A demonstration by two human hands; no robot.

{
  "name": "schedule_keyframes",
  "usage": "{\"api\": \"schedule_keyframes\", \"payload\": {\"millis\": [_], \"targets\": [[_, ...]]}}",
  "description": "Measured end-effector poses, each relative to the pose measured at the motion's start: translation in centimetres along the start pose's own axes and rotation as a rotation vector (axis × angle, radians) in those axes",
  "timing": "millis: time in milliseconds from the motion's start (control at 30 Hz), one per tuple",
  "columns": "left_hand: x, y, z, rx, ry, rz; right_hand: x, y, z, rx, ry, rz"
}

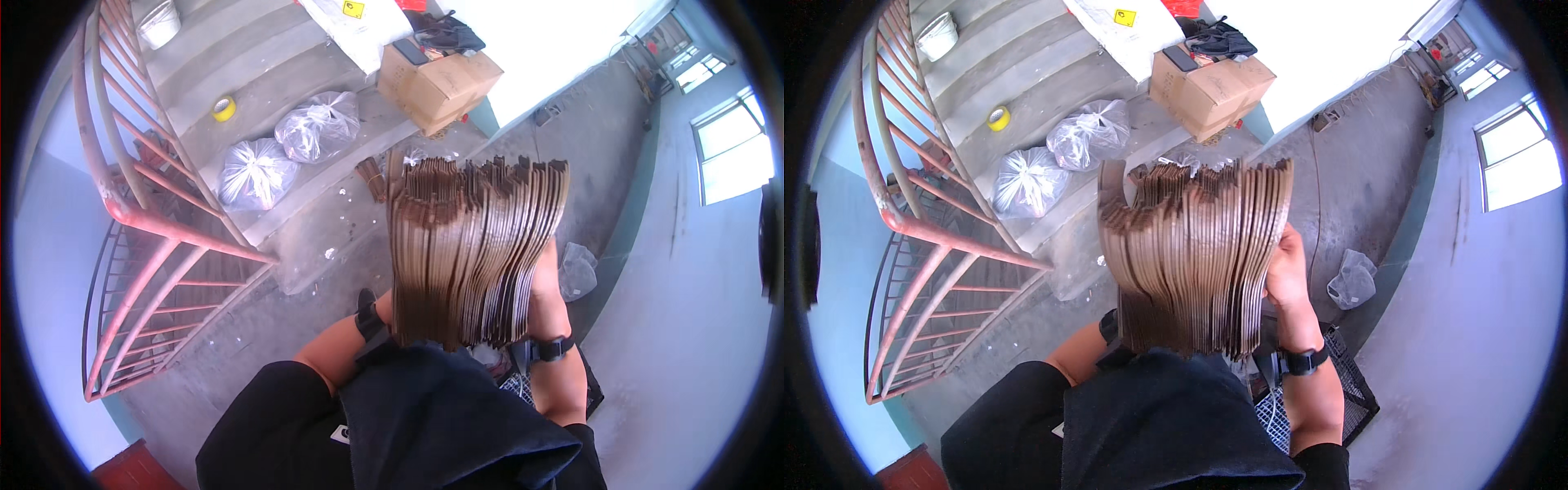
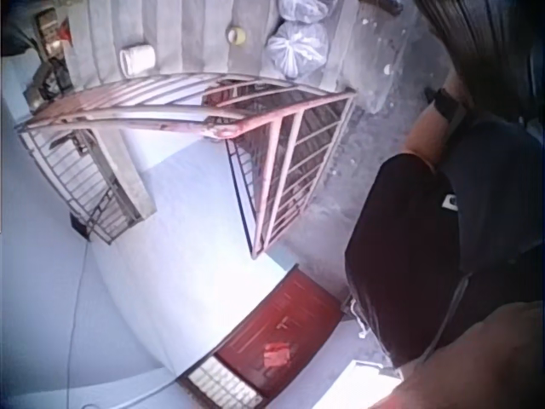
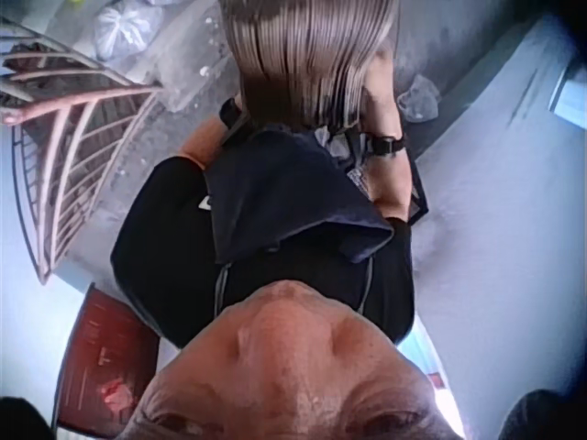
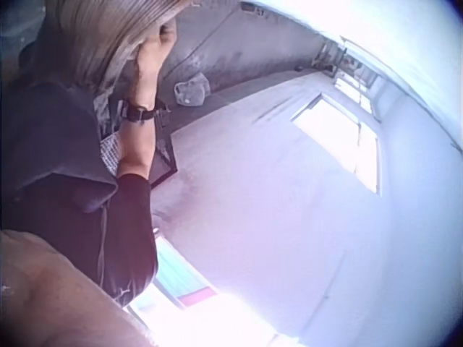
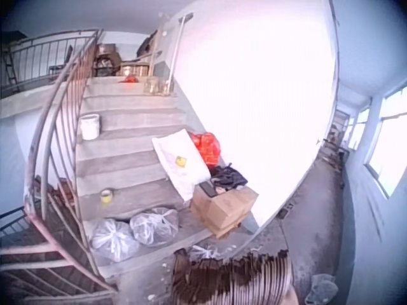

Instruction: Spraying adhesive onto shoe components, stacking them, and packing them into a plastic bag.

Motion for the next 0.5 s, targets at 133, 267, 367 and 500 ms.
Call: {"api": "schedule_keyframes", "payload": {"millis": [133,267,367,500], "targets": [[-1.0,0.3,2.6,0.038,-0.087,0.001,-1.6,1.6,2.1,0.001,-0.389,-0.263],[-3.0,0.5,7.0,0.041,-0.166,-0.023,-5.6,2.9,0.0,0.020,-0.067,-0.344],[-1.6,2.7,4.8,0.060,-0.223,-0.049,-5.7,2.4,-3.2,-0.142,0.520,-0.545],[0.5,3.0,4.2,0.123,-0.292,-0.072,-1.4,-1.0,-4.2,-0.076,0.418,-0.849]]}}
Point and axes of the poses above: each hand's wrist, its own y-axis towards the middle knuckle, its own x-axis out of the palm, z = x × y, the point moved 3 cm from there along y, towards the middle knuckle, and after that the axes turned 15 degrees about x, right-handed, at the moved point
